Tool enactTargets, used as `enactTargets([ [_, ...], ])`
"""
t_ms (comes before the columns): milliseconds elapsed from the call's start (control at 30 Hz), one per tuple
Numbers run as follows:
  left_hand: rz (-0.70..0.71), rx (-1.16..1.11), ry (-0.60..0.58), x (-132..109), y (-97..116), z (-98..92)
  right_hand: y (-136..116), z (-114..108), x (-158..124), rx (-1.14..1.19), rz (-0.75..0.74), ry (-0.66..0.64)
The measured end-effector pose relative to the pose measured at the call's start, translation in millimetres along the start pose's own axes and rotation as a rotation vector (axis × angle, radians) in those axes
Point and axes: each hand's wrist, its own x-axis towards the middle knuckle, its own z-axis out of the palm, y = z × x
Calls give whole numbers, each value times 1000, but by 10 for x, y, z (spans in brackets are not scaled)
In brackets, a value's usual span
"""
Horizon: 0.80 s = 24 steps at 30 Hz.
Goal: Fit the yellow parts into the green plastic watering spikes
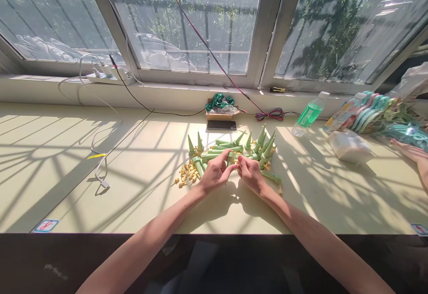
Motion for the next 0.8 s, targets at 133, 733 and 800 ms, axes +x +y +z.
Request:
enactTargets([
  [133,-12,-3,15,-2,-17,7,-18,-2,1,-12,4,4],
  [733,-76,-34,71,-9,21,16,-42,7,-15,19,33,-45],
  [800,-78,-56,86,-5,34,13,-45,6,-19,15,30,-57],
])
